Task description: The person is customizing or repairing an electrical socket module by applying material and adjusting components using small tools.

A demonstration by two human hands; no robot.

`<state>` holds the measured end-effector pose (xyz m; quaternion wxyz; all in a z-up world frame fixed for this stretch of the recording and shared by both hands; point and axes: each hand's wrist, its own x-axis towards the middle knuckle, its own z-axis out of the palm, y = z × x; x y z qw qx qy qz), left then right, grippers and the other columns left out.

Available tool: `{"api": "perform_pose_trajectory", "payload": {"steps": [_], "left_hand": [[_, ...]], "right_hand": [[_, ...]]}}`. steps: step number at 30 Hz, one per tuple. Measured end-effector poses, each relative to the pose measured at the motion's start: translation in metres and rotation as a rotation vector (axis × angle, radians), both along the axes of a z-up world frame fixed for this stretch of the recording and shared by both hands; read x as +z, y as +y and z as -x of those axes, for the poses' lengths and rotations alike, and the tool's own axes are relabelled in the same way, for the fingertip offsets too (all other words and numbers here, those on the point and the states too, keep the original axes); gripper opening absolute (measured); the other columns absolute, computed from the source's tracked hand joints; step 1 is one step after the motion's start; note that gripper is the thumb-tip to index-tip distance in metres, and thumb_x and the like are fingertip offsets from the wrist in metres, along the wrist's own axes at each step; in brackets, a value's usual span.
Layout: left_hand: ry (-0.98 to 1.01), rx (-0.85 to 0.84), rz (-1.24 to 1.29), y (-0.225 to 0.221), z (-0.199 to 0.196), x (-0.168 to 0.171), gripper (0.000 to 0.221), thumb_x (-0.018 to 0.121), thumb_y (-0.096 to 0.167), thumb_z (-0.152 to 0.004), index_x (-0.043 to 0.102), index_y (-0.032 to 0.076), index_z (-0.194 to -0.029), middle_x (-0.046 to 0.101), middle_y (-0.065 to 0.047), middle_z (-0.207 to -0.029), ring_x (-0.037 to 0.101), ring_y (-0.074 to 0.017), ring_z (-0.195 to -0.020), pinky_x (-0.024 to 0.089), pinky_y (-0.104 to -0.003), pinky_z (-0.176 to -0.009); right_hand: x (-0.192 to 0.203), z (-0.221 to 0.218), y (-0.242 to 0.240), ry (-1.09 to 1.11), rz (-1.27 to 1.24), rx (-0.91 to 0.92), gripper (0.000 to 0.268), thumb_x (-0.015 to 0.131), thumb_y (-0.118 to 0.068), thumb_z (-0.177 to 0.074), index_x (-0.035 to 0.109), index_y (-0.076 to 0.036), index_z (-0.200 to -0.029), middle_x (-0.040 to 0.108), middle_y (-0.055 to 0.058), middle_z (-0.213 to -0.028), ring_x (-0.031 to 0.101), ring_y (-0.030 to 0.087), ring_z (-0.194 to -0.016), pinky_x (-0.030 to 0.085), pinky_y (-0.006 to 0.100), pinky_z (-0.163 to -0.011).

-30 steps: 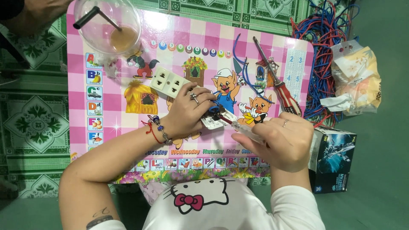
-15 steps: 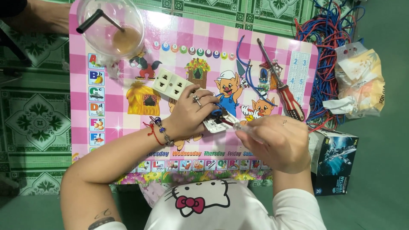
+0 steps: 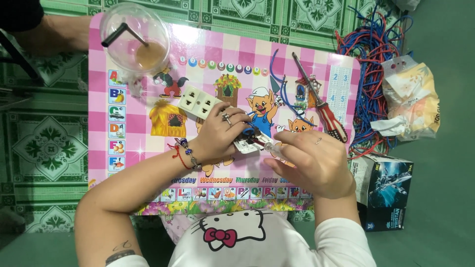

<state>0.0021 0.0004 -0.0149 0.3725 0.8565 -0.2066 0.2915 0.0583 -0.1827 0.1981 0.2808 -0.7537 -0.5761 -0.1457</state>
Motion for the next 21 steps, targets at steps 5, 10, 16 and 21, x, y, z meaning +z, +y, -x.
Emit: {"api": "perform_pose_trajectory", "payload": {"steps": [5, 10, 16, 21], "left_hand": [[-0.036, 0.006, 0.01, 0.002, -0.005, 0.005, 0.017, 0.07, 0.027, -0.092, 0.067, 0.01, -0.094, 0.069, -0.004, -0.099, 0.067, -0.0246, -0.102, 0.044, -0.051, -0.101], [-0.07, -0.002, 0.001, 0.005, -0.008, 0.013, 0.017, 0.069, 0.024, -0.091, 0.064, 0.008, -0.089, 0.069, -0.006, -0.099, 0.068, -0.0258, -0.1, 0.045, -0.048, -0.097], [-0.078, -0.036, 0.004, 0.005, -0.011, -0.013, 0.035, 0.071, 0.043, -0.092, 0.064, 0.009, -0.09, 0.069, -0.006, -0.101, 0.067, -0.0255, -0.101, 0.045, -0.049, -0.099], [-0.069, -0.029, -0.016, 0.004, -0.01, -0.006, 0.03, 0.073, 0.035, -0.09, 0.063, 0.007, -0.088, 0.069, -0.008, -0.099, 0.067, -0.0276, -0.098, 0.046, -0.05, -0.097]], "right_hand": [[0.0, 0.0, -0.007, 0.009, 0.042, 0.027, 0.032, 0.077, -0.014, -0.091, 0.054, -0.009, -0.112, 0.075, 0.017, -0.1, 0.072, 0.031, -0.071, 0.059, 0.04, -0.062], [0.005, 0.0, -0.018, 0.038, 0.122, 0.077, 0.032, 0.077, -0.013, -0.09, 0.055, -0.01, -0.113, 0.075, 0.017, -0.1, 0.073, 0.033, -0.07, 0.059, 0.039, -0.059], [0.007, 0.003, -0.021, 0.05, 0.15, 0.09, 0.029, 0.073, -0.012, -0.093, 0.055, -0.01, -0.116, 0.074, 0.017, -0.099, 0.073, 0.032, -0.072, 0.058, 0.039, -0.059], [0.007, 0.003, -0.027, 0.025, 0.168, 0.078, 0.027, 0.071, -0.014, -0.094, 0.056, -0.01, -0.116, 0.073, 0.016, -0.1, 0.073, 0.033, -0.074, 0.057, 0.041, -0.06]]}}
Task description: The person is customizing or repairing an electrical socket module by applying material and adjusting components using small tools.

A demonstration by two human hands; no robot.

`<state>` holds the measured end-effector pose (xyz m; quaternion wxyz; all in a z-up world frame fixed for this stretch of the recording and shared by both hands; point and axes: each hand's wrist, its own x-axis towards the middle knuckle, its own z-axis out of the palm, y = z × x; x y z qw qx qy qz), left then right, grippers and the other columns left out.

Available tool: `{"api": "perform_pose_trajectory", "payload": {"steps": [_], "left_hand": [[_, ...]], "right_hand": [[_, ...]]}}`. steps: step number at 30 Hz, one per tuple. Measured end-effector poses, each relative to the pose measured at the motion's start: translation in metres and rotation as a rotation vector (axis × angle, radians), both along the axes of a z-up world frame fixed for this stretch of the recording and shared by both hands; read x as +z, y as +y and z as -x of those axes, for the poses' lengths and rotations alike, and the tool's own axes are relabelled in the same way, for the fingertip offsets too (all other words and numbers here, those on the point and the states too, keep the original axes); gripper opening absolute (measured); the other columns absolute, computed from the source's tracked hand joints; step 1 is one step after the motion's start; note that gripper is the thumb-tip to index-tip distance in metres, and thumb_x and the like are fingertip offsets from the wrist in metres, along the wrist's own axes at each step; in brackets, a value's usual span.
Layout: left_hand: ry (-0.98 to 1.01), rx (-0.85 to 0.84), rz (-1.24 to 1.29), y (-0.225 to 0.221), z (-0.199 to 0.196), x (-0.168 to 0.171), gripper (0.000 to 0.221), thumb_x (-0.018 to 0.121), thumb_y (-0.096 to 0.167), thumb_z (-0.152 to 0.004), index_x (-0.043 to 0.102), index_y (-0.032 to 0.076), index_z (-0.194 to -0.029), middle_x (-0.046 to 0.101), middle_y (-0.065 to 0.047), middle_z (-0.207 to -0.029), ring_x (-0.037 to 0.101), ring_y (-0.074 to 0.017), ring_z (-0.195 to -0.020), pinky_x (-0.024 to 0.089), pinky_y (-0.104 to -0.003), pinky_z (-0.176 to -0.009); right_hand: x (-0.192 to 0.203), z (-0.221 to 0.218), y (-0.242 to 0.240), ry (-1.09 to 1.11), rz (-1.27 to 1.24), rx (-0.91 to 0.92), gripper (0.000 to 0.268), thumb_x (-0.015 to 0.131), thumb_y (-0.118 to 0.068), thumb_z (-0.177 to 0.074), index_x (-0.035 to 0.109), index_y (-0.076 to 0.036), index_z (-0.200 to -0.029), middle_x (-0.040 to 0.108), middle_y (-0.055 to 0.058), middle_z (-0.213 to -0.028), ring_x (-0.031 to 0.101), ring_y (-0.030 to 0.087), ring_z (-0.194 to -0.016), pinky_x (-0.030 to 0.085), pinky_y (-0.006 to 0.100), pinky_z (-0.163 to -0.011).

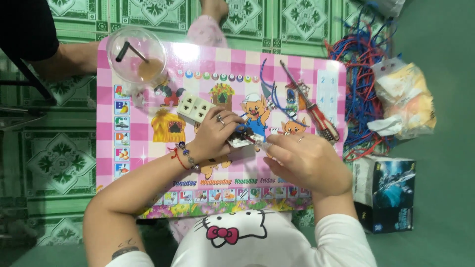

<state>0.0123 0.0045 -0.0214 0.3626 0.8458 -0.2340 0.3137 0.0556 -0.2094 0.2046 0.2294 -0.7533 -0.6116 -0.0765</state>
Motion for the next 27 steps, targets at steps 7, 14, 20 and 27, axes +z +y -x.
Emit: {"api": "perform_pose_trajectory", "payload": {"steps": [7, 14, 20, 27], "left_hand": [[0.018, 0.001, 0.009, -0.001, 0.004, -0.006, 0.039, 0.072, 0.046, -0.094, 0.065, 0.008, -0.093, 0.069, -0.007, -0.101, 0.067, -0.0264, -0.1, 0.045, -0.05, -0.099], [-0.026, 0.009, -0.005, -0.002, 0.004, -0.001, 0.043, 0.068, 0.05, -0.097, 0.063, 0.008, -0.091, 0.069, -0.006, -0.102, 0.067, -0.025, -0.1, 0.044, -0.048, -0.1], [0.0, -0.005, -0.004, -0.002, 0.004, 0.001, 0.042, 0.071, 0.05, -0.094, 0.065, 0.008, -0.091, 0.069, -0.006, -0.101, 0.067, -0.0247, -0.1, 0.044, -0.049, -0.1], [-0.008, 0.008, -0.005, -0.003, 0.004, -0.006, 0.042, 0.075, 0.049, -0.092, 0.065, 0.008, -0.09, 0.07, -0.005, -0.099, 0.067, -0.0244, -0.1, 0.044, -0.048, -0.1]], "right_hand": [[-0.002, -0.003, 0.003, -0.01, -0.003, -0.013, 0.026, 0.075, -0.008, -0.093, 0.058, -0.01, -0.113, 0.075, 0.014, -0.101, 0.074, 0.033, -0.077, 0.058, 0.041, -0.063], [-0.009, -0.002, 0.007, 0.0, -0.049, -0.034, 0.02, 0.073, -0.011, -0.097, 0.061, -0.009, -0.113, 0.074, 0.012, -0.098, 0.074, 0.031, -0.075, 0.058, 0.039, -0.066], [-0.007, 0.001, 0.006, -0.031, -0.062, -0.045, 0.023, 0.076, -0.011, -0.095, 0.063, -0.009, -0.113, 0.075, 0.011, -0.095, 0.074, 0.029, -0.074, 0.059, 0.039, -0.066], [-0.004, 0.004, 0.009, -0.029, -0.054, -0.016, 0.023, 0.076, -0.008, -0.094, 0.063, -0.007, -0.114, 0.073, 0.012, -0.093, 0.074, 0.03, -0.074, 0.059, 0.039, -0.067]]}}
